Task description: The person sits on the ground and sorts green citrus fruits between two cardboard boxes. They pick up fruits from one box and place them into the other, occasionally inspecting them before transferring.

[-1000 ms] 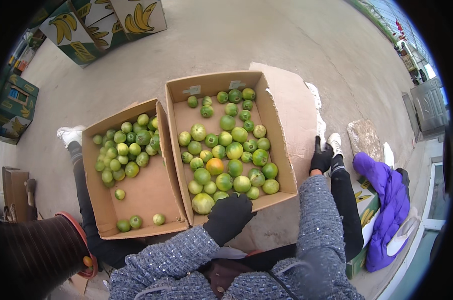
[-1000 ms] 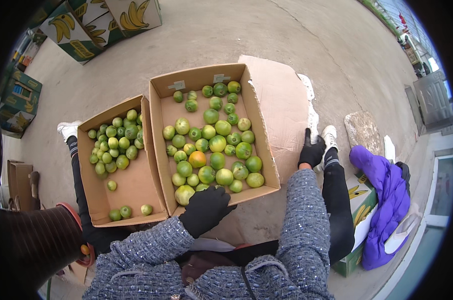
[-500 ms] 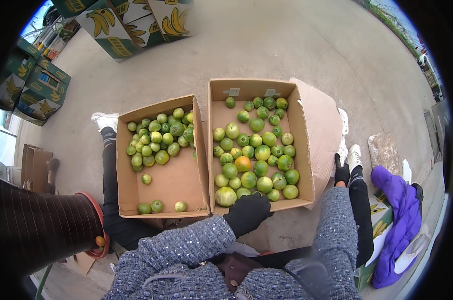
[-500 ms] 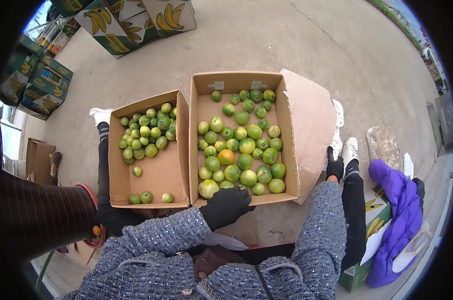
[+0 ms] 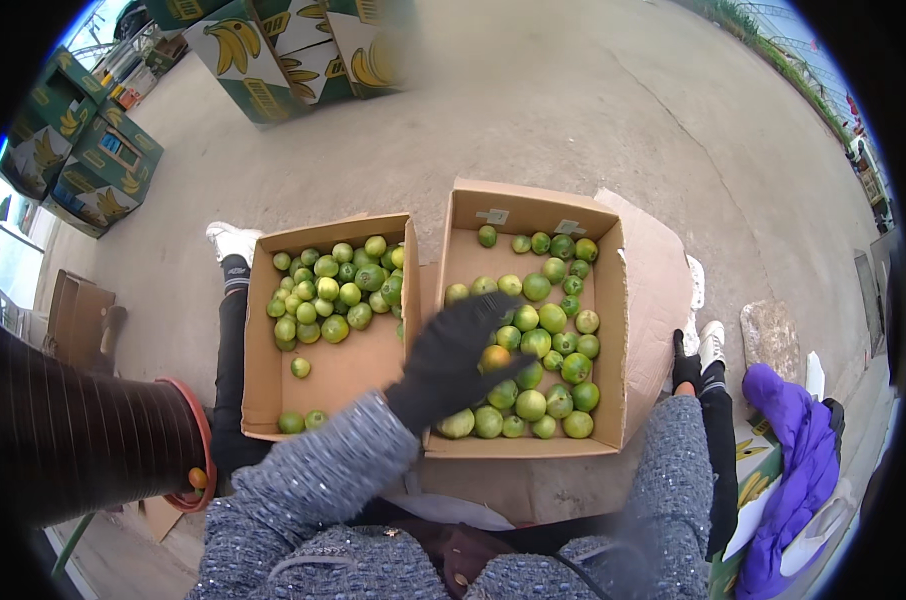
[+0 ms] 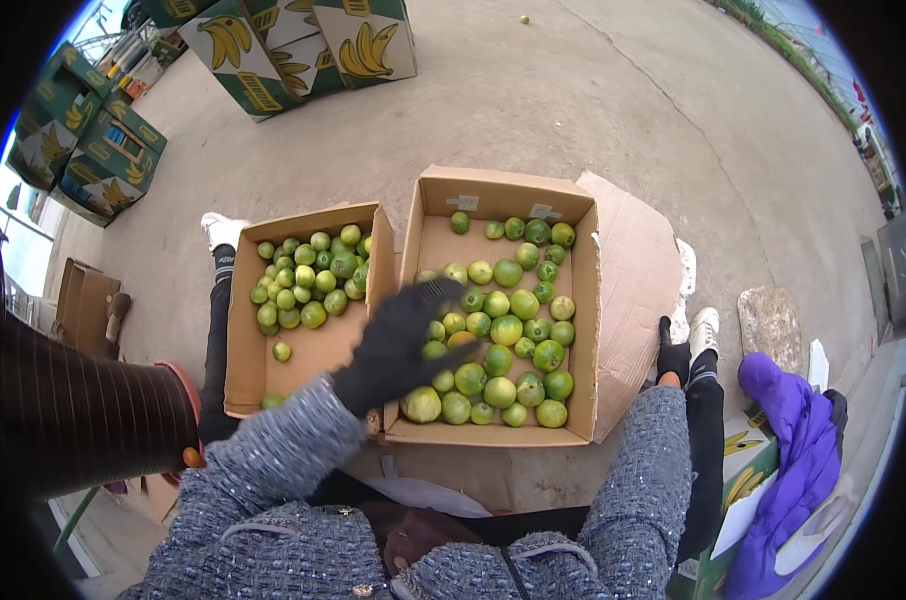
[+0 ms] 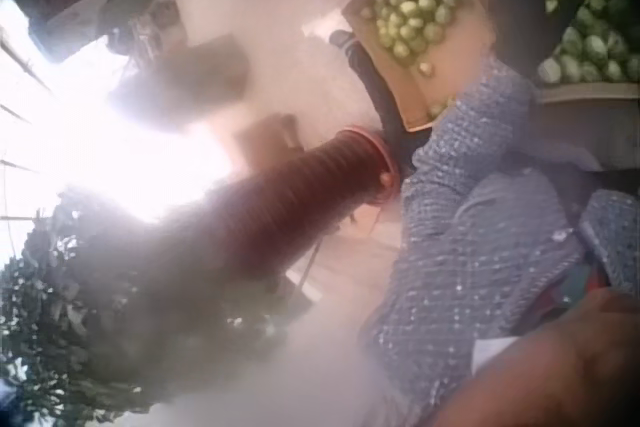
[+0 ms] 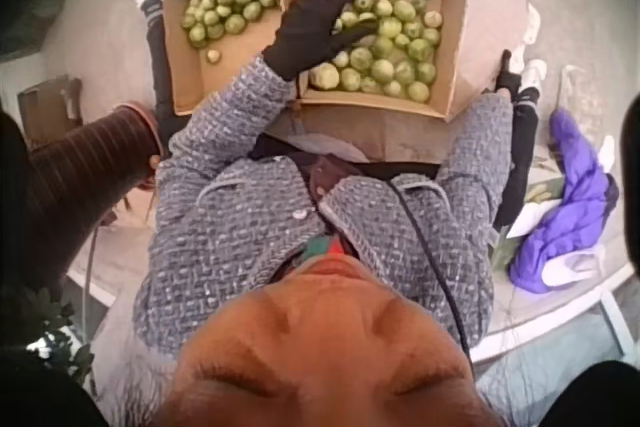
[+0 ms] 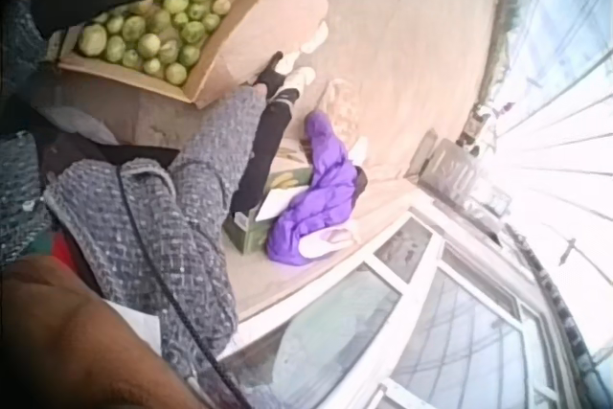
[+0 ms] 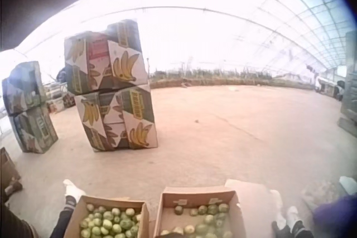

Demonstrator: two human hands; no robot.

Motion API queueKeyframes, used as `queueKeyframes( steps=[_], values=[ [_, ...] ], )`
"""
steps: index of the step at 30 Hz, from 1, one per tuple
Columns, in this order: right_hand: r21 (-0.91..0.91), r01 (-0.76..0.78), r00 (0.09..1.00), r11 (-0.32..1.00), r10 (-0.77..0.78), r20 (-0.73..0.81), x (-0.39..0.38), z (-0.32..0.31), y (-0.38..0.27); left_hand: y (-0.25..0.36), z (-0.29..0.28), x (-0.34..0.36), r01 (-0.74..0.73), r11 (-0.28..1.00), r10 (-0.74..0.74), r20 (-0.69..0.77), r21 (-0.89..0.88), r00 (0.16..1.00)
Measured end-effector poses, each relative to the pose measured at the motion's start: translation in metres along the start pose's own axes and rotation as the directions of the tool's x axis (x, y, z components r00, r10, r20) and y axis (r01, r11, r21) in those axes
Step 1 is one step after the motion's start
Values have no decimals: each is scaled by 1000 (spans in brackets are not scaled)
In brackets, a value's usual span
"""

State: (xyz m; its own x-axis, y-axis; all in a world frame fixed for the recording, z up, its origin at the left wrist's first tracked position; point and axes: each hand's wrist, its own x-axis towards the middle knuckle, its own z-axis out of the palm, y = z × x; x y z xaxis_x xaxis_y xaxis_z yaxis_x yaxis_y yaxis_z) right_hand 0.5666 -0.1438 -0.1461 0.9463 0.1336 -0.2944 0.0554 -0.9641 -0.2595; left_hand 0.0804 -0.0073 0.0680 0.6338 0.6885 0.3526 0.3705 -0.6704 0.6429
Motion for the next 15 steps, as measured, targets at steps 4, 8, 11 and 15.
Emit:
queueKeyframes(
  steps=[4, 8, 11, 15],
  values=[
    [-189, 280, 867, 941, -333, -372, -20, -8, -21, -109, -34, 86, 380, 916, -368, -108, 131, 924],
    [-321, 763, 498, 561, -827, -262, -41, -22, -102, -175, -21, 116, 387, 915, -403, 220, 114, 888],
    [-297, 924, 250, 242, -968, -12, -58, -11, -168, -179, -19, 128, 473, 860, -510, 377, 192, 773],
    [-7, 976, 218, 220, -960, 176, -61, 37, -232, -123, -42, 109, 218, 762, -353, 109, 610, 929]
  ],
)
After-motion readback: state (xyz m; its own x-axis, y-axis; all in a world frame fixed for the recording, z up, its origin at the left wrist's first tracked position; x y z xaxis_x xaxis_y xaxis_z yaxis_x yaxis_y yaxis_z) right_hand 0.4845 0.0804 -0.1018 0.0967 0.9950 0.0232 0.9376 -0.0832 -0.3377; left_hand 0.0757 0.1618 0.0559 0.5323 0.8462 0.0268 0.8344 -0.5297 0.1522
